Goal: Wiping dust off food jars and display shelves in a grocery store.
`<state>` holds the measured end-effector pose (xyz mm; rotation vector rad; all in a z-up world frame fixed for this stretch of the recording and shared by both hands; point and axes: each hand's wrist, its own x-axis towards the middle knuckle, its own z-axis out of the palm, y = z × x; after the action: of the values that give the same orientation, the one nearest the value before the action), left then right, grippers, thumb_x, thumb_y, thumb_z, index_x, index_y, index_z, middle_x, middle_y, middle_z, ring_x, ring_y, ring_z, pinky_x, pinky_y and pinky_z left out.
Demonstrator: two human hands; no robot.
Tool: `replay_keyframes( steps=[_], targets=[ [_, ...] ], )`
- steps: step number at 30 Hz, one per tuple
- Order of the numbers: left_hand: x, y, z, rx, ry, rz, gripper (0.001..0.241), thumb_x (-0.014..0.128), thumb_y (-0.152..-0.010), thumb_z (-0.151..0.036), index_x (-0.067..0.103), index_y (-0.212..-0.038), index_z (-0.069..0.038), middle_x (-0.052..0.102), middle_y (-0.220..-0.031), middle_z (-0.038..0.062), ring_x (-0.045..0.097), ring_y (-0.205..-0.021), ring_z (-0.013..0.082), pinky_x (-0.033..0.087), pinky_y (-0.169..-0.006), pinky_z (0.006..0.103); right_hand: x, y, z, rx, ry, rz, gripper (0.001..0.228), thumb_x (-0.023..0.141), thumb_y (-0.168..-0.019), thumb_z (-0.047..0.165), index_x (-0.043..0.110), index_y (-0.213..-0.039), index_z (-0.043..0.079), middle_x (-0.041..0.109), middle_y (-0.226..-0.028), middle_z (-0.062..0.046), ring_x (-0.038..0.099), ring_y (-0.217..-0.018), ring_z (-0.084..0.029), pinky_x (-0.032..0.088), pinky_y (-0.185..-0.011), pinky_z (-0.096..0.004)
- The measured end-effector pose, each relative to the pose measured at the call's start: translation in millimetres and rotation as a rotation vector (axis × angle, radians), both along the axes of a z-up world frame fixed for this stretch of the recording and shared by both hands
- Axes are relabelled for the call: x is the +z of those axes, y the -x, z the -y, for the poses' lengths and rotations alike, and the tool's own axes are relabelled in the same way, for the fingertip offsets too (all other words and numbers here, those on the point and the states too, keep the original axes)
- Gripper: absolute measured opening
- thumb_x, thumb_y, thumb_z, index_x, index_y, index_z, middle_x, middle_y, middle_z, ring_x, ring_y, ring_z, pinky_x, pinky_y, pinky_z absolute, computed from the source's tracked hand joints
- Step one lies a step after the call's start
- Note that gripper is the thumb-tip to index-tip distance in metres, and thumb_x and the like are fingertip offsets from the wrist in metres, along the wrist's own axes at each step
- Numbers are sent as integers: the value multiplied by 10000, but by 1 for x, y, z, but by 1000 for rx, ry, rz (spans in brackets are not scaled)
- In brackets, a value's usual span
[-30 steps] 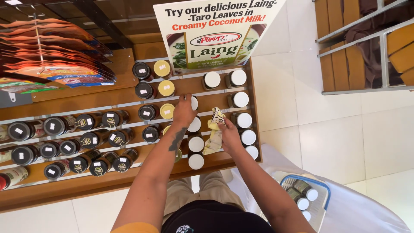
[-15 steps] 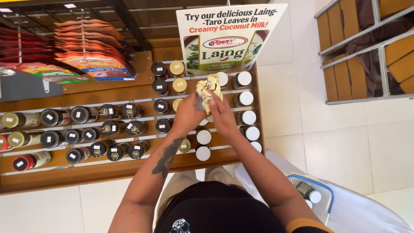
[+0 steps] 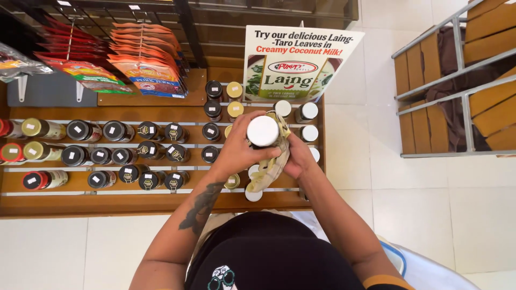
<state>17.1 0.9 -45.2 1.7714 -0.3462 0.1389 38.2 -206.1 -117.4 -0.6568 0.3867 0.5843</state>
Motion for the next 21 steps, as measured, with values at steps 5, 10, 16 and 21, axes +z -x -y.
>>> replay_keyframes(
  steps=[5, 10, 16, 21],
  targets=[
    [-17, 10, -1, -53, 304, -264, 944, 954, -701, -232, 436, -1468, -47, 661, -1306, 82, 641, -1227, 199, 522, -1071, 369, 31, 12, -15, 101, 76, -86, 423, 371, -1088, 269, 532, -1393, 24, 635, -1327, -180, 675, -1142, -310, 565, -980, -502],
    [-33, 3, -12, 50, 524, -280, 880, 933, -740, -169, 430, -1450, -41, 645, -1295, 89, 633, -1211, 174, 535, -1071, 351, 57, 21, -17, 178, 115, -125, 444, 394, -1034, 269, 538, -1371, 20, 659, -1292, -195, 698, -1104, -338, 585, -964, -524],
    [-23, 6, -32, 137, 339, -253, 822, 889, -756, -130, 438, -1442, -76, 651, -1288, 70, 634, -1213, 165, 525, -1051, 340, 86, 26, -16, 54, 295, 126, 438, 575, -1073, 186, 520, -1461, -9, 669, -1302, -147, 683, -1142, -262, 574, -989, -445],
    [-64, 9, -15, 91, -124, -29, 615, 873, -845, -134, 598, -1395, -108, 666, -1381, 149, 652, -1276, 340, 522, -1053, 391, 121, 36, -67, 302, 1309, 1199, 437, 583, -1090, 192, 548, -1517, 107, 461, -1555, -277, 439, -1455, -411, 459, -1104, -468]
  ],
)
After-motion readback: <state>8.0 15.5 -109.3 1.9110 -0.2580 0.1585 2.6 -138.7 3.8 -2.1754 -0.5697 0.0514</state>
